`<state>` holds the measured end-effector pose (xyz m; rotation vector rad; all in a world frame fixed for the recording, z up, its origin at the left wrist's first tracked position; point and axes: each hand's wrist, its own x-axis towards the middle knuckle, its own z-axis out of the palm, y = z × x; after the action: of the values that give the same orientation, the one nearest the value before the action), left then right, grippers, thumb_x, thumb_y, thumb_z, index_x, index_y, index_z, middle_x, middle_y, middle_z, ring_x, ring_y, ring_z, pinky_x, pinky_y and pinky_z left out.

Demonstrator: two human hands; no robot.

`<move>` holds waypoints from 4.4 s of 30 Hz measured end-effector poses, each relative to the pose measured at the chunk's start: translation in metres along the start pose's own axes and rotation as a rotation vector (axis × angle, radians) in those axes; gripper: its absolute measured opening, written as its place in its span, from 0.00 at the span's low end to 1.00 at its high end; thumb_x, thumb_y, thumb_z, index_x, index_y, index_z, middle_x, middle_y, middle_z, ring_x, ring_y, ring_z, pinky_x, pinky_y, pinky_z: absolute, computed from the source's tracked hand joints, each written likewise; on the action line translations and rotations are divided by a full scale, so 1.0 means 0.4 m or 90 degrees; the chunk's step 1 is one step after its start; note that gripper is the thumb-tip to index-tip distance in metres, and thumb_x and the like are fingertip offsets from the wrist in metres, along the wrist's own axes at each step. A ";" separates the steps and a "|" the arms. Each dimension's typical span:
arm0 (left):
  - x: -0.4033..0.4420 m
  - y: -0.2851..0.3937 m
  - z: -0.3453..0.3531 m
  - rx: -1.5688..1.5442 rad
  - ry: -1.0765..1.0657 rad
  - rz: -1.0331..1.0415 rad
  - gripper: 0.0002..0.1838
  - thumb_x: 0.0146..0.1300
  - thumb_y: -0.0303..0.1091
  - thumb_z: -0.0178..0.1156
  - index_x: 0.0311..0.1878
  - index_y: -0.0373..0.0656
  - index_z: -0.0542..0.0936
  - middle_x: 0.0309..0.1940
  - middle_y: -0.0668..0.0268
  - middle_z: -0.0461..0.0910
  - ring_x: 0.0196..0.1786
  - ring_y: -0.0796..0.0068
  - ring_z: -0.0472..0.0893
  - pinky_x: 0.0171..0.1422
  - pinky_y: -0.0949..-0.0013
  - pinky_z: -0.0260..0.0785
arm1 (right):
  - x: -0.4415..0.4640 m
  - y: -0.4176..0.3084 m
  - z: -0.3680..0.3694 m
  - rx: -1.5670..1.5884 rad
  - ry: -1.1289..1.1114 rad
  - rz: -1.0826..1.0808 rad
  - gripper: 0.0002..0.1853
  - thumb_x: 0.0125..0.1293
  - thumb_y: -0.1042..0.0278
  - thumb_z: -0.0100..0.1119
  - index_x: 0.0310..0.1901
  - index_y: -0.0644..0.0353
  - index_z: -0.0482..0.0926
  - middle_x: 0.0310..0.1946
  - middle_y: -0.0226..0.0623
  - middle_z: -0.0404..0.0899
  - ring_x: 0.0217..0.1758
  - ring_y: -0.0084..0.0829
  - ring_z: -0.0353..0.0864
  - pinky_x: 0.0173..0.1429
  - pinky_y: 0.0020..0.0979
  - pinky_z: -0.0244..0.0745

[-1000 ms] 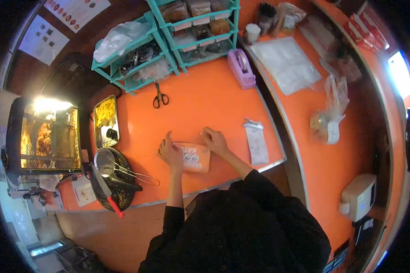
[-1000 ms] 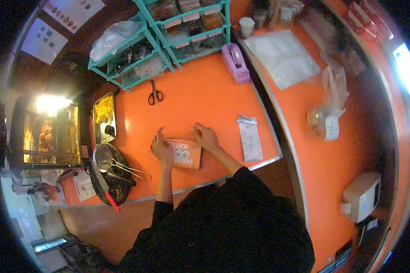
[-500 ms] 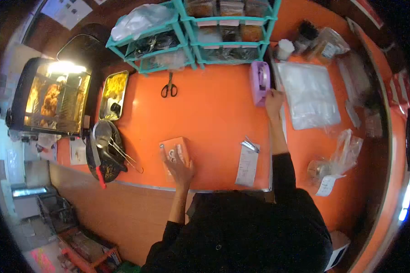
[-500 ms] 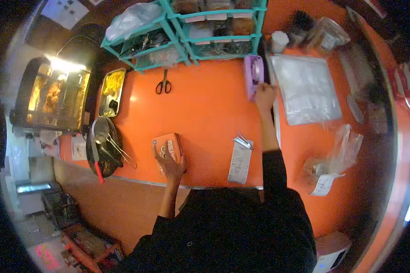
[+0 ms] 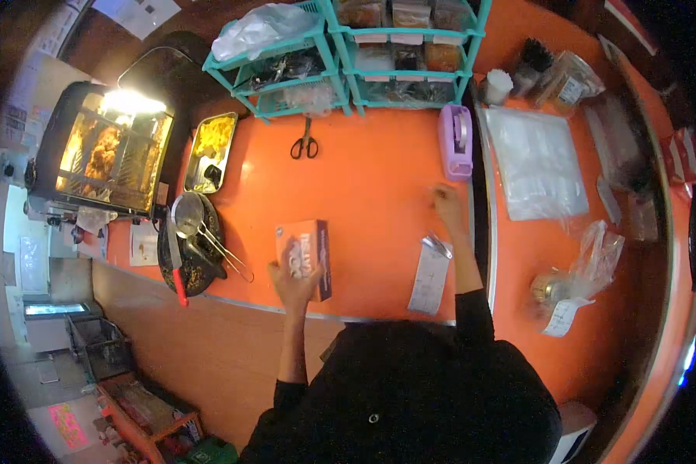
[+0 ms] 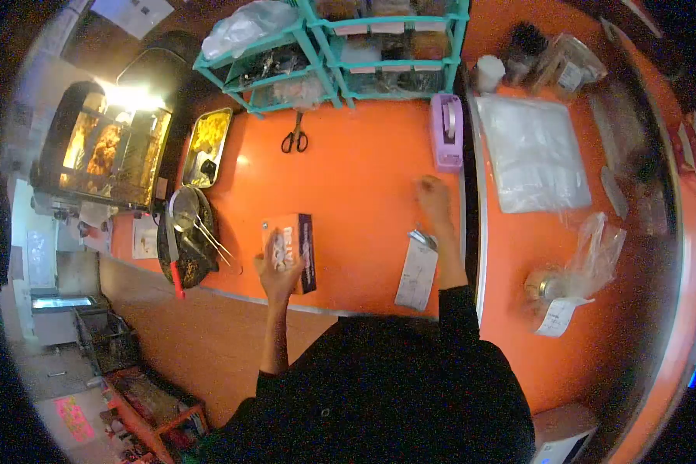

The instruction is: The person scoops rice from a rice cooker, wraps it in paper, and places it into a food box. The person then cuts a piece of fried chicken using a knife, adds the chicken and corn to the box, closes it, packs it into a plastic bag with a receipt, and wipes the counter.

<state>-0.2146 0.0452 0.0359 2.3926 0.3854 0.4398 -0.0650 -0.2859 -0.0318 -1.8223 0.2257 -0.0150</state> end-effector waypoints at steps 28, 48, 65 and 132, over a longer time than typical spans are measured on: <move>0.050 0.214 0.001 -0.072 0.042 0.105 0.41 0.36 0.31 0.70 0.61 0.46 0.71 0.47 0.57 0.72 0.47 0.60 0.68 0.54 0.64 0.64 | -0.342 -0.098 0.036 -0.050 -0.350 -0.027 0.28 0.67 0.41 0.45 0.45 0.62 0.79 0.36 0.40 0.82 0.40 0.36 0.81 0.46 0.35 0.76; -0.270 -0.018 -0.136 0.211 -0.104 -0.031 0.45 0.29 0.46 0.74 0.60 0.62 0.72 0.46 0.53 0.68 0.48 0.50 0.72 0.46 0.51 0.69 | 0.141 -0.031 -0.732 -0.578 0.224 -0.278 0.05 0.53 0.73 0.62 0.31 0.62 0.77 0.25 0.40 0.79 0.28 0.36 0.80 0.35 0.32 0.73; -0.190 0.033 0.005 0.225 -0.047 0.041 0.45 0.32 0.48 0.75 0.61 0.65 0.71 0.60 0.49 0.61 0.61 0.47 0.63 0.60 0.44 0.55 | 0.236 0.005 -0.790 -0.462 0.133 -0.435 0.04 0.51 0.82 0.57 0.28 0.64 0.74 0.19 0.34 0.73 0.26 0.20 0.70 0.31 0.25 0.66; -0.506 -0.113 -0.653 -0.969 -0.271 -0.251 0.32 0.66 0.45 0.47 0.70 0.43 0.54 0.60 0.47 0.67 0.56 0.58 0.73 0.58 0.57 0.67 | -0.862 -0.241 0.367 0.730 -0.528 0.361 0.17 0.61 0.57 0.62 0.44 0.62 0.78 0.35 0.35 0.79 0.39 0.27 0.77 0.41 0.29 0.74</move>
<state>-0.5099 0.1473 0.1520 0.8420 0.1754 -0.0344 -0.3700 -0.0662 0.0596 -0.4829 0.0861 0.8253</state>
